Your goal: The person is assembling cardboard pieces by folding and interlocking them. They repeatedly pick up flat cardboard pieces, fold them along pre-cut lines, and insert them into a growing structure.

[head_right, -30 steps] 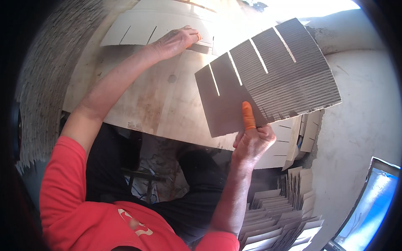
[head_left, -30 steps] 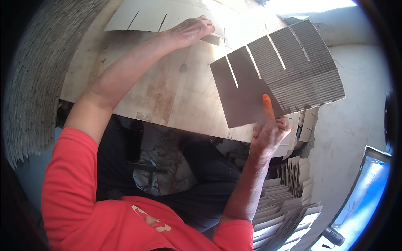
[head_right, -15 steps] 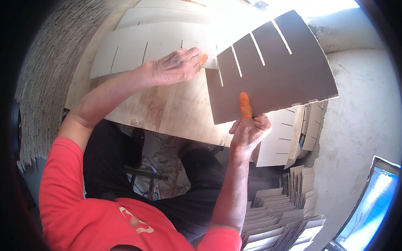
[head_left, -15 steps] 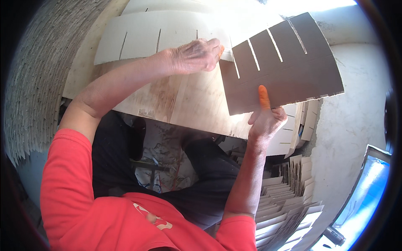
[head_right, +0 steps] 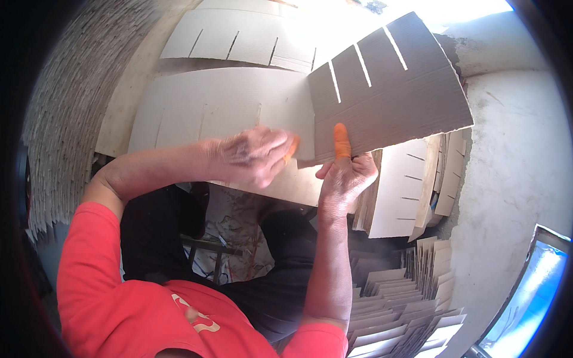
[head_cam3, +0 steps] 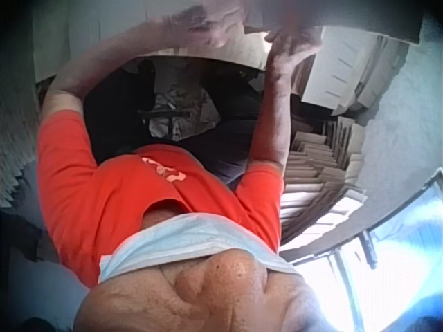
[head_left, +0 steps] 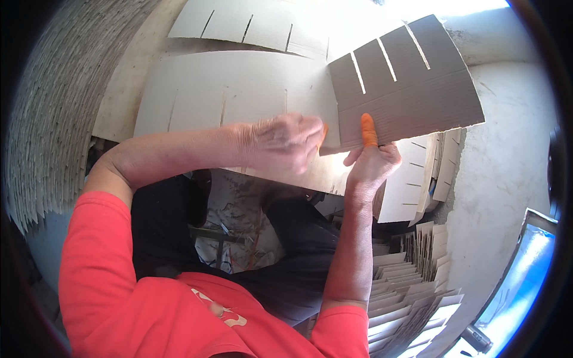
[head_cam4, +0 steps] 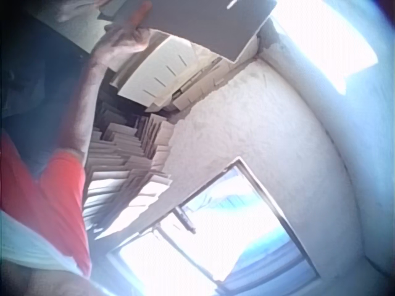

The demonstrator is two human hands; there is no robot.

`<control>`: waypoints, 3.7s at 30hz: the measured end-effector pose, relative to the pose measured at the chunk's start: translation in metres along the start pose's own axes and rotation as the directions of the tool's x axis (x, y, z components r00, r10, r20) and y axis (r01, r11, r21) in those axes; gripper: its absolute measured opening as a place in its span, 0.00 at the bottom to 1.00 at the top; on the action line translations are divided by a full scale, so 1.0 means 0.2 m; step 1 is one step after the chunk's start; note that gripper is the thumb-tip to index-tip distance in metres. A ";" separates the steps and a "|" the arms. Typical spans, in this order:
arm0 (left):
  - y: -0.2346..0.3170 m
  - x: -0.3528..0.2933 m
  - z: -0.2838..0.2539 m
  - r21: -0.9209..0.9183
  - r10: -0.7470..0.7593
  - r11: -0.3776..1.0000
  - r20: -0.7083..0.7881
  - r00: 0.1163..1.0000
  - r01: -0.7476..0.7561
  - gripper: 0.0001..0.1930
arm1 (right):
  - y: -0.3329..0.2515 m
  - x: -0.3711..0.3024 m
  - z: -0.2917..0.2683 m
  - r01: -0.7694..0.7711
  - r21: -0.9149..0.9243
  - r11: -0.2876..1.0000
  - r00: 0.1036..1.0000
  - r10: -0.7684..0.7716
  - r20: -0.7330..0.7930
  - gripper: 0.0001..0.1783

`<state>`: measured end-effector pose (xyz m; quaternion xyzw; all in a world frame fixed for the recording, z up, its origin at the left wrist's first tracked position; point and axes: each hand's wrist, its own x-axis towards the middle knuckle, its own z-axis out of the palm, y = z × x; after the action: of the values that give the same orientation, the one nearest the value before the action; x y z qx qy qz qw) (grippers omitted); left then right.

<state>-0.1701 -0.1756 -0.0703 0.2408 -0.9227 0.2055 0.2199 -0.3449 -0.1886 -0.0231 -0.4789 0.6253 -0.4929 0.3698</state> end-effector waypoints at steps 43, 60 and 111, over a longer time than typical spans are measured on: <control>-0.35 0.08 0.11 0.114 -0.005 0.993 0.151 0.989 -0.013 0.09 | -0.03 0.02 0.03 0.213 -0.151 0.965 0.975 -0.221 -0.038 0.12; -0.80 -0.04 0.52 0.167 -0.637 0.771 0.211 0.742 0.614 0.35 | -0.06 -0.01 -0.07 0.156 -0.139 0.978 0.986 -0.163 -0.041 0.10; -0.63 0.05 0.17 0.158 -0.199 0.960 -0.202 0.959 0.233 0.20 | -0.12 -0.03 -0.03 0.081 -0.128 0.989 0.995 -0.072 0.069 0.04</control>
<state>-0.1220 -0.2958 -0.0582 0.3394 -0.8441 0.2840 0.3027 -0.3433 -0.1816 0.0014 -0.5414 0.6250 -0.4491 0.3386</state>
